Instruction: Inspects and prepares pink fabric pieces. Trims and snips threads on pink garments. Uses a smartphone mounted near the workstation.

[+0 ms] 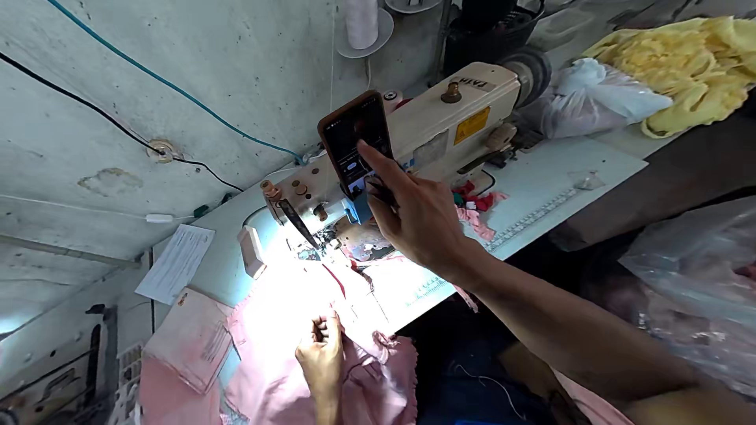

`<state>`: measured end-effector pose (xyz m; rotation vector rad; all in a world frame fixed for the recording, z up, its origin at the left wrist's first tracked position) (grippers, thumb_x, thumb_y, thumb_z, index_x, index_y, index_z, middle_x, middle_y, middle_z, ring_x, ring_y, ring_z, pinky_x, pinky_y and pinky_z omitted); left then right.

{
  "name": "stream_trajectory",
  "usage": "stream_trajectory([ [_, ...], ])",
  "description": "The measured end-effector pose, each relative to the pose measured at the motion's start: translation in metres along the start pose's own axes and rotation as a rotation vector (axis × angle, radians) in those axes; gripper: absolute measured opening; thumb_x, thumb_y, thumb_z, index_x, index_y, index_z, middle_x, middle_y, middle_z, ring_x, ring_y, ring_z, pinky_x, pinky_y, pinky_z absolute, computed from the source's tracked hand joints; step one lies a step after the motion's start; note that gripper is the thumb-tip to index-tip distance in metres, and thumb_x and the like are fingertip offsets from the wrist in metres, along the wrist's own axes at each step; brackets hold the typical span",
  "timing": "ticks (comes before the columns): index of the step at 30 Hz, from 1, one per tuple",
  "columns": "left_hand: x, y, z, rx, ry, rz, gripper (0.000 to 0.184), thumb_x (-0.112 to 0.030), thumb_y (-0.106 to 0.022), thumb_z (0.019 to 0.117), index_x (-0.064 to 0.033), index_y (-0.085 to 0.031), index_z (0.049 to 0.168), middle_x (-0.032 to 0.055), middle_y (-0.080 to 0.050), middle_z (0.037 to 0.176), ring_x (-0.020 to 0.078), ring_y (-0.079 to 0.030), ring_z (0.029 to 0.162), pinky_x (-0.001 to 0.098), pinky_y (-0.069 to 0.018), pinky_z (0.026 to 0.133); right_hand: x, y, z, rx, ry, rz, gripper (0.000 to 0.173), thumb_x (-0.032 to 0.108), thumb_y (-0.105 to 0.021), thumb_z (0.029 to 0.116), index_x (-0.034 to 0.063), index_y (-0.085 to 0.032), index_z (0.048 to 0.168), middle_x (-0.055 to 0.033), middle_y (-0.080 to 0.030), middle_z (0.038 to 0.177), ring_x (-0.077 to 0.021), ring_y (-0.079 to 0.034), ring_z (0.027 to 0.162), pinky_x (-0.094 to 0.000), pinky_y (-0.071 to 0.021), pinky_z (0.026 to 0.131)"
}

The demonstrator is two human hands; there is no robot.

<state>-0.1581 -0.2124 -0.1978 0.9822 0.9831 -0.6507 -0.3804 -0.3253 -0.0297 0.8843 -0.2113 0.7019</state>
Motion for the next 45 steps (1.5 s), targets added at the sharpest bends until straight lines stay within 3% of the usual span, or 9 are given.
stream_trajectory([
  [6,-0.001,0.0,0.0,0.015,-0.002,0.017,0.01,-0.016,-0.069,0.0925,-0.0068,-0.07,0.088,-0.005,-0.066,0.066,0.0029,-0.063,0.055,0.0204,-0.0551,0.051,0.0,-0.012,-0.034,-0.029,0.16,0.026,0.049,0.017,-0.057,0.094,0.0062,-0.06,0.142,-0.001,-0.067,0.076,-0.0149,-0.057,0.053,-0.0341,-0.0428,0.043],
  [8,0.0,0.0,-0.001,0.019,-0.004,0.008,0.01,-0.016,-0.069,0.093,-0.0067,-0.07,0.089,-0.0045,-0.066,0.067,0.0034,-0.063,0.055,0.0208,-0.0556,0.051,-0.001,-0.01,-0.035,-0.064,0.164,0.065,0.03,0.022,-0.064,0.0946,0.0075,-0.069,0.121,-0.0009,-0.069,0.077,-0.0124,-0.059,0.054,-0.0313,-0.0452,0.045],
  [11,0.001,0.0,-0.001,0.008,-0.011,-0.001,0.01,-0.015,-0.069,0.0925,-0.0067,-0.069,0.088,-0.0047,-0.066,0.066,0.0025,-0.063,0.055,0.0198,-0.0551,0.051,-0.004,-0.004,-0.026,-0.118,0.135,0.101,0.013,0.019,-0.068,0.0925,0.0078,-0.063,0.096,0.0005,-0.06,0.067,-0.0098,-0.054,0.052,-0.0277,-0.0417,0.045],
  [13,0.0,0.0,-0.001,0.003,-0.016,0.011,0.01,-0.016,-0.069,0.0921,-0.0071,-0.069,0.088,-0.0052,-0.066,0.066,0.0021,-0.063,0.055,0.0198,-0.0546,0.051,-0.005,0.003,-0.016,-0.135,0.12,0.088,0.014,0.012,-0.065,0.0901,0.0053,-0.063,0.103,-0.0005,-0.059,0.069,-0.0097,-0.052,0.052,-0.0271,-0.0406,0.044],
  [16,0.0,0.0,-0.001,0.0,-0.025,0.015,0.01,-0.016,-0.069,0.092,-0.0074,-0.07,0.088,-0.0057,-0.066,0.066,0.0018,-0.062,0.054,0.0194,-0.0539,0.05,-0.007,0.011,-0.004,-0.149,0.104,0.097,0.036,0.01,-0.063,0.0913,0.0024,-0.063,0.126,-0.002,-0.059,0.07,-0.0117,-0.05,0.051,-0.0296,-0.0394,0.044],
  [19,0.001,0.0,-0.001,0.003,-0.031,0.01,0.01,-0.016,-0.069,0.0923,-0.0074,-0.07,0.089,-0.0059,-0.065,0.066,0.0019,-0.061,0.054,0.0191,-0.0533,0.049,-0.008,0.016,0.005,-0.21,0.11,0.099,0.034,0.009,-0.062,0.0969,0.0025,-0.063,0.13,-0.0032,-0.061,0.072,-0.011,-0.051,0.052,-0.0279,-0.0404,0.044],
  [24,0.0,0.0,-0.001,0.008,-0.022,0.009,0.01,-0.016,-0.069,0.0921,-0.0067,-0.07,0.088,-0.0052,-0.066,0.066,0.0026,-0.062,0.054,0.02,-0.0542,0.049,-0.009,0.015,0.013,-0.178,0.122,0.004,0.045,0.005,-0.06,0.0947,0.0061,-0.062,0.14,-0.0076,-0.069,0.086,-0.0144,-0.053,0.053,-0.0318,-0.0396,0.044],
  [27,0.002,0.0,-0.001,0.008,-0.02,0.015,0.011,-0.017,-0.069,0.0926,-0.0072,-0.07,0.089,-0.0053,-0.066,0.066,0.0023,-0.062,0.054,0.0195,-0.0539,0.049,-0.01,0.012,0.013,-0.153,0.138,-0.007,0.047,0.005,-0.06,0.0947,0.0069,-0.062,0.142,-0.0088,-0.071,0.092,-0.0158,-0.057,0.057,-0.0328,-0.0427,0.046],
  [45,0.001,0.0,0.0,0.019,-0.032,0.012,0.01,-0.016,-0.068,0.093,-0.0067,-0.069,0.088,-0.0052,-0.065,0.066,0.0022,-0.062,0.054,0.0192,-0.0535,0.049,-0.01,0.01,0.013,-0.13,0.121,-0.019,0.053,0.002,-0.059,0.0926,0.0089,-0.059,0.145,-0.0089,-0.068,0.088,-0.0186,-0.058,0.057,-0.0348,-0.0422,0.045],
])
Point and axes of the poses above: each hand's wrist, its own z-axis towards the middle knuckle, its own y-axis out of the back of the hand, x = y × z, the point moved 3 cm from there along z, towards the middle knuckle
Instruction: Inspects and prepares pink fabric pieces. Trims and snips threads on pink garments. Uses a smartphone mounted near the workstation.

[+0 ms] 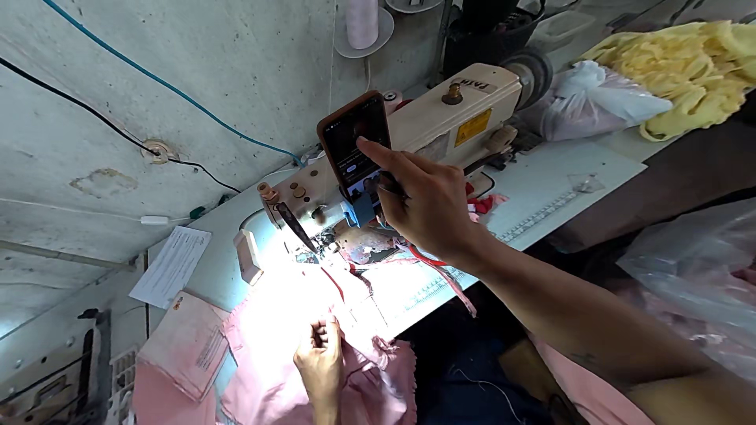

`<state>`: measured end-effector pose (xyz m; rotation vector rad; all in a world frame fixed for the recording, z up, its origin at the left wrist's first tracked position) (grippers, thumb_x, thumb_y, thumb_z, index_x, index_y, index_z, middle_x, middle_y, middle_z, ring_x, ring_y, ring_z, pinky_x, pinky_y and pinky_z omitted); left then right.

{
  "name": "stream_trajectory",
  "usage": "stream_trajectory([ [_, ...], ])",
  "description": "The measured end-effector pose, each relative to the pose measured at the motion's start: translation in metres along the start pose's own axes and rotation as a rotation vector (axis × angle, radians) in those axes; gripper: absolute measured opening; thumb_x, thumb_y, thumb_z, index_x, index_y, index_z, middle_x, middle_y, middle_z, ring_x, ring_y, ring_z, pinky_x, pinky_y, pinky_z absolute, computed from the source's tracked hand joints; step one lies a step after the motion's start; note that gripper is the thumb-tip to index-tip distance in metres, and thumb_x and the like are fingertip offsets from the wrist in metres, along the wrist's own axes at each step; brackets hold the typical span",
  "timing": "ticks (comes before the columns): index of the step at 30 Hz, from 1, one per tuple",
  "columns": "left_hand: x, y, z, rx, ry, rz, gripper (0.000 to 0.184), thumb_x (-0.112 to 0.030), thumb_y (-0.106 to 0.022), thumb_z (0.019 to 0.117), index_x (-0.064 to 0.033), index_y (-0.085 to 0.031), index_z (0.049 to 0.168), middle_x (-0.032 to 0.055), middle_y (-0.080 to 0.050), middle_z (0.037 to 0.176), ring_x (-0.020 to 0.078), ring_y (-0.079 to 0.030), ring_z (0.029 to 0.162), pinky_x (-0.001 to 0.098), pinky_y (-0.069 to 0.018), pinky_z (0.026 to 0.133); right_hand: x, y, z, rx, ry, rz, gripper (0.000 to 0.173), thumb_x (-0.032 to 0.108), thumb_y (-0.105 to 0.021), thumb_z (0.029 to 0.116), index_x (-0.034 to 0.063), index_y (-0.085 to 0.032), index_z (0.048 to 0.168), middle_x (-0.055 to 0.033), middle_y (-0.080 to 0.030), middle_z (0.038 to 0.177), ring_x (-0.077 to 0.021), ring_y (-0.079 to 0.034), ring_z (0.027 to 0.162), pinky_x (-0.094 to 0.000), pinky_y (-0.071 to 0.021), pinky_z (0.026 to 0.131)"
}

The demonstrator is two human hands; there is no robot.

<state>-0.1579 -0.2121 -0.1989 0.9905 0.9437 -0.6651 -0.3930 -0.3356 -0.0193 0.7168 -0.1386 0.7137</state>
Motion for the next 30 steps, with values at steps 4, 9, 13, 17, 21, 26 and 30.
stream_trajectory([
  [4,0.0004,-0.0003,-0.0001,-0.008,-0.001,-0.002,0.009,-0.015,-0.068,0.0929,-0.0068,-0.069,0.089,-0.0049,-0.065,0.066,0.0026,-0.062,0.054,0.0195,-0.0535,0.049,-0.0002,0.0004,-0.0002,0.0,-0.008,-0.003,0.053,0.003,-0.059,0.0933,0.0089,-0.059,0.146,-0.0092,-0.068,0.089,-0.0191,-0.059,0.059,-0.0354,-0.0432,0.046],
  [9,0.0006,-0.0003,-0.0003,-0.009,-0.004,0.009,0.009,-0.015,-0.068,0.0923,-0.0067,-0.069,0.088,-0.0052,-0.065,0.066,0.0017,-0.061,0.054,0.0185,-0.053,0.049,-0.0007,0.0002,0.0002,-0.015,0.0,-0.008,0.053,0.002,-0.058,0.0924,0.009,-0.06,0.145,-0.0097,-0.068,0.089,-0.0191,-0.059,0.057,-0.035,-0.0425,0.045],
  [13,0.0002,-0.0003,-0.0002,-0.012,-0.004,-0.003,0.009,-0.014,-0.068,0.0924,-0.0065,-0.069,0.088,-0.0047,-0.065,0.065,0.0027,-0.062,0.054,0.0195,-0.0537,0.049,-0.0001,0.0002,0.0006,-0.01,-0.003,-0.011,0.055,0.002,-0.058,0.0918,0.01,-0.059,0.146,-0.009,-0.067,0.087,-0.0185,-0.057,0.056,-0.0342,-0.0416,0.044],
  [17,-0.0014,0.0,-0.0003,-0.013,-0.005,0.005,0.009,-0.014,-0.069,0.0921,-0.0066,-0.069,0.088,-0.005,-0.066,0.066,0.0016,-0.062,0.055,0.0185,-0.054,0.05,0.001,-0.0002,0.0013,-0.002,-0.001,-0.022,0.055,0.002,-0.059,0.093,0.0097,-0.058,0.148,-0.0093,-0.066,0.087,-0.019,-0.058,0.057,-0.0348,-0.0417,0.044],
  [21,0.0005,-0.0006,-0.0002,-0.007,0.005,-0.002,0.01,-0.015,-0.069,0.0926,-0.0068,-0.069,0.088,-0.0049,-0.066,0.065,0.003,-0.062,0.053,0.0201,-0.054,0.049,-0.0007,-0.004,0.0022,0.018,-0.009,-0.033,0.055,0.003,-0.061,0.0934,0.0099,-0.057,0.148,-0.0088,-0.065,0.086,-0.0197,-0.058,0.058,-0.0353,-0.0426,0.045],
  [26,0.0014,-0.0006,-0.0003,-0.011,0.007,0.011,0.01,-0.016,-0.069,0.0924,-0.0073,-0.07,0.088,-0.0053,-0.065,0.065,0.0022,-0.062,0.054,0.0199,-0.0539,0.049,0.0016,-0.002,0.0007,0.02,-0.002,-0.031,0.056,0.004,-0.059,0.094,0.0099,-0.056,0.149,-0.0086,-0.066,0.086,-0.0193,-0.058,0.057,-0.0351,-0.0418,0.045],
  [30,0.0004,-0.0004,-0.0001,-0.003,0.02,0.019,0.01,-0.017,-0.069,0.0922,-0.0076,-0.069,0.089,-0.0057,-0.065,0.065,0.0031,-0.062,0.053,0.021,-0.0541,0.048,0.0006,-0.0014,-0.0042,-0.006,0.013,-0.012,0.054,0.003,-0.058,0.0923,0.0087,-0.059,0.146,-0.0086,-0.067,0.085,-0.0189,-0.057,0.056,-0.0349,-0.041,0.044],
])
Point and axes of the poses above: each hand's wrist, its own z-axis towards the middle knuckle, its own y-axis out of the back of the hand, x = y × z, the point moved 3 cm from there along z, towards the middle knuckle
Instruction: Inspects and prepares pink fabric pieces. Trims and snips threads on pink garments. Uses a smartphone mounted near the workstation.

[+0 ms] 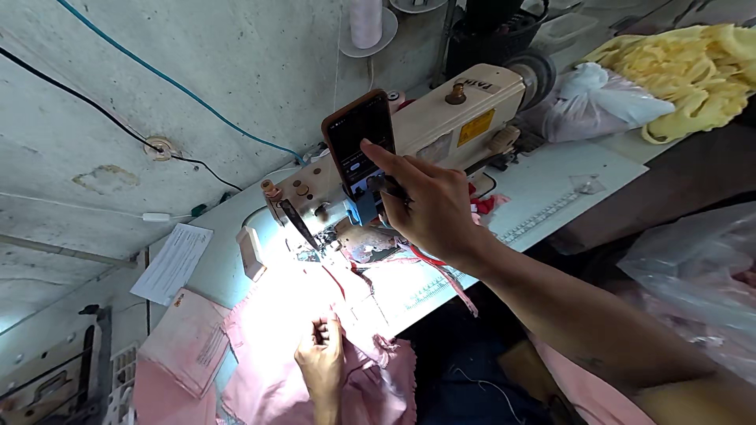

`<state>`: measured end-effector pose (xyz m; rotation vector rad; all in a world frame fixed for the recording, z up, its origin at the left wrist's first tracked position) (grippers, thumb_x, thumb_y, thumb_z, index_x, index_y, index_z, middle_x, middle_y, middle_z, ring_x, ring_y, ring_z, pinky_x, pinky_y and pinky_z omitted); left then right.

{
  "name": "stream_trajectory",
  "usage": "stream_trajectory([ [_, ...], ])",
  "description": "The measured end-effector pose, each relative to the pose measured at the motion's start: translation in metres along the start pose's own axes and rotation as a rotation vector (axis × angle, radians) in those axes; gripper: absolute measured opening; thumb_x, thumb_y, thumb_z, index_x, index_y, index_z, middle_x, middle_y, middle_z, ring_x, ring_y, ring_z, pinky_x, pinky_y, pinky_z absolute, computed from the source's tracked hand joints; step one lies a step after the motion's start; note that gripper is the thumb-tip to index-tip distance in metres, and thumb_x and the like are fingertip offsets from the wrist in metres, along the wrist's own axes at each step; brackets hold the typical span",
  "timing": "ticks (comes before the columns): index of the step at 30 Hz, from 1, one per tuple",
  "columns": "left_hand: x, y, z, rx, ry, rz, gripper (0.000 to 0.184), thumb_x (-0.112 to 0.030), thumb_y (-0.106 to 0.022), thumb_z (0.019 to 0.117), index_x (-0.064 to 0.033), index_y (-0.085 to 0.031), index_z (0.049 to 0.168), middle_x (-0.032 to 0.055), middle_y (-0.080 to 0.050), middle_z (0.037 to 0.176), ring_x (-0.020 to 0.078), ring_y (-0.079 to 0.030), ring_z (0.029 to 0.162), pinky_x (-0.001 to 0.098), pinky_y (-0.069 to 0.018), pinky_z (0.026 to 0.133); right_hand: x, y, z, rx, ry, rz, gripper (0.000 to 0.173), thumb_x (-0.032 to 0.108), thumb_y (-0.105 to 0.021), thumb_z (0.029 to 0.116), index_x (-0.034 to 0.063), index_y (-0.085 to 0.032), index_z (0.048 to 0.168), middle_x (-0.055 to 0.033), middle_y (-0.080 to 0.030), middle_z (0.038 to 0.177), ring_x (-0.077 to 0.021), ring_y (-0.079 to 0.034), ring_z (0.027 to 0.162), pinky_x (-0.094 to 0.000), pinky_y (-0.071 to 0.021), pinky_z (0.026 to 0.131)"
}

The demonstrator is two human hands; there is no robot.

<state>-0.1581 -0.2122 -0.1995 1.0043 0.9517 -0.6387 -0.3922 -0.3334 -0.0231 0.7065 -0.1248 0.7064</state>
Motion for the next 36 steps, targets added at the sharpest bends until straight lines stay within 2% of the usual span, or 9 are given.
stream_trajectory([
  [5,-0.001,0.0,0.0,0.0,-0.002,-0.004,0.01,-0.017,-0.069,0.0926,-0.0077,-0.069,0.088,-0.0059,-0.065,0.065,0.0025,-0.062,0.053,0.0204,-0.0537,0.048,0.0,0.002,-0.001,-0.007,0.0,0.002,0.055,0.002,-0.057,0.0918,0.0088,-0.059,0.146,-0.0079,-0.066,0.083,-0.0181,-0.056,0.055,-0.0338,-0.0393,0.044],
  [14,0.0,0.0,0.0,-0.006,-0.007,-0.008,0.01,-0.017,-0.069,0.0924,-0.0082,-0.069,0.088,-0.0056,-0.065,0.065,0.0026,-0.061,0.053,0.02,-0.0534,0.048,0.001,0.003,0.0,-0.013,-0.002,0.008,0.051,0.003,-0.058,0.0936,0.0085,-0.061,0.144,-0.0081,-0.068,0.085,-0.0176,-0.058,0.057,-0.0336,-0.0415,0.045],
  [18,0.0,0.0,0.0,-0.001,-0.006,-0.008,0.01,-0.017,-0.068,0.0928,-0.0079,-0.069,0.089,-0.0055,-0.065,0.065,0.0032,-0.062,0.053,0.0207,-0.0542,0.048,0.004,0.002,0.004,-0.013,0.014,0.003,0.052,0.003,-0.059,0.0927,0.008,-0.061,0.144,-0.008,-0.065,0.081,-0.0183,-0.057,0.056,-0.0335,-0.0404,0.045],
  [30,-0.001,0.0,0.0,-0.015,-0.017,0.003,0.01,-0.017,-0.07,0.0909,-0.0068,-0.07,0.088,-0.0059,-0.065,0.066,0.0011,-0.061,0.055,0.0184,-0.0533,0.05,0.016,-0.009,0.018,0.064,0.03,-0.006,0.057,0.005,-0.062,0.0936,0.0113,-0.055,0.15,-0.0081,-0.067,0.09,-0.0199,-0.061,0.06,-0.0362,-0.0447,0.046],
  [36,0.002,-0.001,-0.001,-0.015,-0.016,0.004,0.011,-0.018,-0.069,0.0914,-0.0073,-0.07,0.088,-0.0063,-0.065,0.066,0.0005,-0.061,0.055,0.0182,-0.0535,0.05,0.019,-0.008,0.004,0.035,0.075,0.023,0.051,0.005,-0.058,0.0923,0.0115,-0.063,0.143,-0.0061,-0.066,0.082,-0.0183,-0.058,0.058,-0.0344,-0.0422,0.046],
])
Point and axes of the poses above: each hand's wrist, its own z-axis towards the middle knuckle, its own y-axis out of the back of the hand, x = y × z, the point moved 3 cm from there along z, towards the middle knuckle
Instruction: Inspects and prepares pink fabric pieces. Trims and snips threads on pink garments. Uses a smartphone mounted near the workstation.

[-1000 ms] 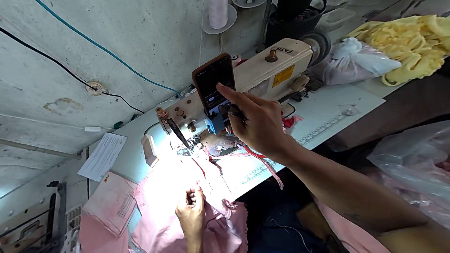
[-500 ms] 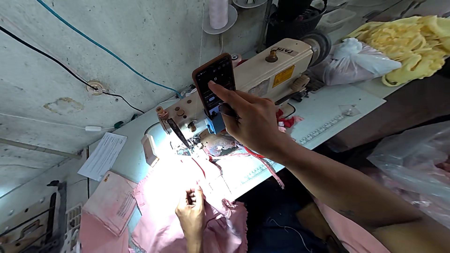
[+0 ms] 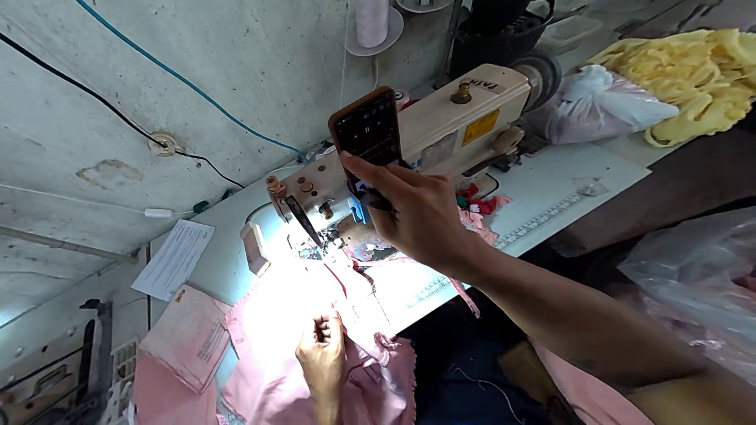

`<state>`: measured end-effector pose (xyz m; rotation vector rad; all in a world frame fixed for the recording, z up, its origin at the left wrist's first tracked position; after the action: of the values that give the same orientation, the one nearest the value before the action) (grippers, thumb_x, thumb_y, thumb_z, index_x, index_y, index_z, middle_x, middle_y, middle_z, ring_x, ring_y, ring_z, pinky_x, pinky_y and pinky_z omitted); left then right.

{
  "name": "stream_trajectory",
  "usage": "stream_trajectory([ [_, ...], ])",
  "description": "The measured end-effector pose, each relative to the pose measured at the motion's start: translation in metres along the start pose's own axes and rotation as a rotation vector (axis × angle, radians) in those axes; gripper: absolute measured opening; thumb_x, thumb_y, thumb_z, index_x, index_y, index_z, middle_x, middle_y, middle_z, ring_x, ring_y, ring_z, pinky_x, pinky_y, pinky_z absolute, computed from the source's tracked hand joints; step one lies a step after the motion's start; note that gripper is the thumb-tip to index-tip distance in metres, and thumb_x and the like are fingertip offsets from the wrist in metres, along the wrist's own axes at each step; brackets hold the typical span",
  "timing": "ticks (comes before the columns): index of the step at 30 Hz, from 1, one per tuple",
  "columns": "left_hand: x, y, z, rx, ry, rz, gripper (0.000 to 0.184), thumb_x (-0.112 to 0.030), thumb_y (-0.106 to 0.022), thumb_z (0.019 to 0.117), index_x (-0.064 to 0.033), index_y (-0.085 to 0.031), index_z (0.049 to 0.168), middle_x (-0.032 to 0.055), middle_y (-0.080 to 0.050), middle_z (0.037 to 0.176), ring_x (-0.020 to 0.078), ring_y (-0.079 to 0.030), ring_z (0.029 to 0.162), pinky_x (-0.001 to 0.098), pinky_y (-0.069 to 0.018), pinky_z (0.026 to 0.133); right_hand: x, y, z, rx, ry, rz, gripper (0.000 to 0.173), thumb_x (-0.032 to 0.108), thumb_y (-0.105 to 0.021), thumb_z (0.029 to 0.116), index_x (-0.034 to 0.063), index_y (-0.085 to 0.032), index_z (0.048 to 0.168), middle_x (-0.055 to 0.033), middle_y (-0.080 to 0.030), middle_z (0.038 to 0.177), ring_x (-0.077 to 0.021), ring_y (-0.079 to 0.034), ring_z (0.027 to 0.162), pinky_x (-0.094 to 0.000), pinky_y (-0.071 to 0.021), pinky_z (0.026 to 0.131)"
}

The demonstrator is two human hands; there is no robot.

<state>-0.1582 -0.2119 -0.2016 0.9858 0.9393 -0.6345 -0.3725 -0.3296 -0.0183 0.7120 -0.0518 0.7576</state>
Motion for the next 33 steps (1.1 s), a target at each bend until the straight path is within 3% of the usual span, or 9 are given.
stream_trajectory([
  [5,0.002,0.003,-0.002,-0.008,0.002,-0.064,0.01,-0.015,-0.07,0.0912,-0.0056,-0.07,0.088,-0.0044,-0.066,0.066,0.0026,-0.063,0.055,0.0195,-0.0546,0.05,0.016,-0.006,-0.04,0.039,0.003,0.175,0.036,0.011,-0.06,0.09,0.0069,-0.072,0.123,-0.0029,-0.069,0.081,-0.0129,-0.058,0.057,-0.0324,-0.0469,0.047],
  [9,-0.007,0.007,0.0,0.02,-0.036,-0.111,0.009,-0.01,-0.071,0.0906,-0.0014,-0.069,0.089,-0.0028,-0.068,0.071,0.0019,-0.064,0.062,0.0196,-0.0572,0.058,0.041,-0.043,-0.104,0.346,-0.107,0.243,0.026,0.03,-0.069,0.0893,0.0082,-0.074,0.103,-0.0062,-0.07,0.084,-0.0195,-0.067,0.064,-0.0387,-0.0513,0.05],
  [12,-0.005,0.011,-0.003,0.049,0.014,-0.159,0.006,-0.009,-0.072,0.0924,-0.003,-0.07,0.092,-0.0027,-0.069,0.073,0.0028,-0.065,0.062,0.0215,-0.0574,0.058,0.048,-0.074,-0.144,0.537,-0.254,0.326,0.029,0.034,-0.07,0.0929,0.0144,-0.076,0.114,-0.0045,-0.07,0.098,-0.0194,-0.069,0.079,-0.0422,-0.0567,0.061],
  [16,0.0,0.014,-0.003,0.119,0.049,-0.194,0.01,-0.015,-0.067,0.1006,-0.0056,-0.07,0.1,0.0,-0.07,0.08,0.0084,-0.066,0.064,0.0267,-0.0589,0.059,0.051,-0.09,-0.158,0.549,-0.293,0.366,0.024,0.029,-0.07,0.0942,0.0127,-0.077,0.11,-0.0035,-0.07,0.097,-0.0184,-0.069,0.082,-0.0415,-0.057,0.065],
  [19,-0.001,0.013,-0.001,0.146,0.035,-0.214,0.012,-0.016,-0.063,0.1032,-0.0058,-0.069,0.102,0.0009,-0.069,0.08,0.01,-0.066,0.064,0.0273,-0.0584,0.058,0.054,-0.091,-0.155,0.537,-0.288,0.353,0.026,0.03,-0.071,0.0939,0.0136,-0.077,0.113,-0.0019,-0.071,0.094,-0.0169,-0.068,0.079,-0.0409,-0.0555,0.064],
  [22,-0.001,0.013,-0.001,0.169,0.029,-0.231,0.013,-0.016,-0.06,0.1045,-0.0059,-0.068,0.103,0.0021,-0.068,0.079,0.0117,-0.065,0.062,0.0284,-0.0585,0.056,0.054,-0.095,-0.153,0.516,-0.295,0.368,0.016,0.027,-0.071,0.0934,0.0134,-0.076,0.1,-0.0006,-0.066,0.084,-0.0146,-0.064,0.072,-0.0379,-0.0524,0.058],
  [27,-0.003,0.013,-0.001,0.162,0.012,-0.211,0.012,-0.016,-0.061,0.1043,-0.0063,-0.067,0.102,0.001,-0.067,0.079,0.0099,-0.064,0.063,0.0268,-0.0577,0.057,0.054,-0.104,-0.157,0.551,-0.854,0.886,0.012,0.015,-0.066,0.0978,0.0079,-0.067,0.089,-0.0032,-0.061,0.069,-0.0115,-0.055,0.056,-0.0286,-0.0474,0.049],
  [30,-0.003,0.014,-0.001,0.16,0.02,-0.244,0.01,-0.014,-0.063,0.1026,-0.005,-0.068,0.104,0.0017,-0.068,0.081,0.0104,-0.066,0.065,0.0271,-0.0584,0.058,0.048,-0.113,-0.155,0.578,-0.886,0.881,0.011,0.016,-0.068,0.0949,0.0104,-0.069,0.086,0.0014,-0.063,0.07,-0.0073,-0.058,0.061,-0.028,-0.0488,0.056],
  [33,-0.005,0.012,-0.002,0.138,0.02,-0.224,0.009,-0.013,-0.066,0.1009,-0.0047,-0.069,0.103,0.0006,-0.069,0.08,0.0085,-0.065,0.064,0.0253,-0.0578,0.057,0.049,-0.104,-0.157,0.551,-0.873,0.805,0.01,0.017,-0.068,0.095,0.0105,-0.067,0.087,-0.0008,-0.06,0.068,-0.0098,-0.054,0.056,-0.0274,-0.0455,0.05],
])
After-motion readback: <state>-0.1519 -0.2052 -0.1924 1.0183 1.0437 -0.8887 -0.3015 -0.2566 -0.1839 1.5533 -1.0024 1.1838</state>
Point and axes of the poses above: each hand's wrist, its own z-axis towards the middle knuckle, its own y-axis out of the back of the hand, x = y × z, the point moved 3 cm from there along z, towards the middle knuckle
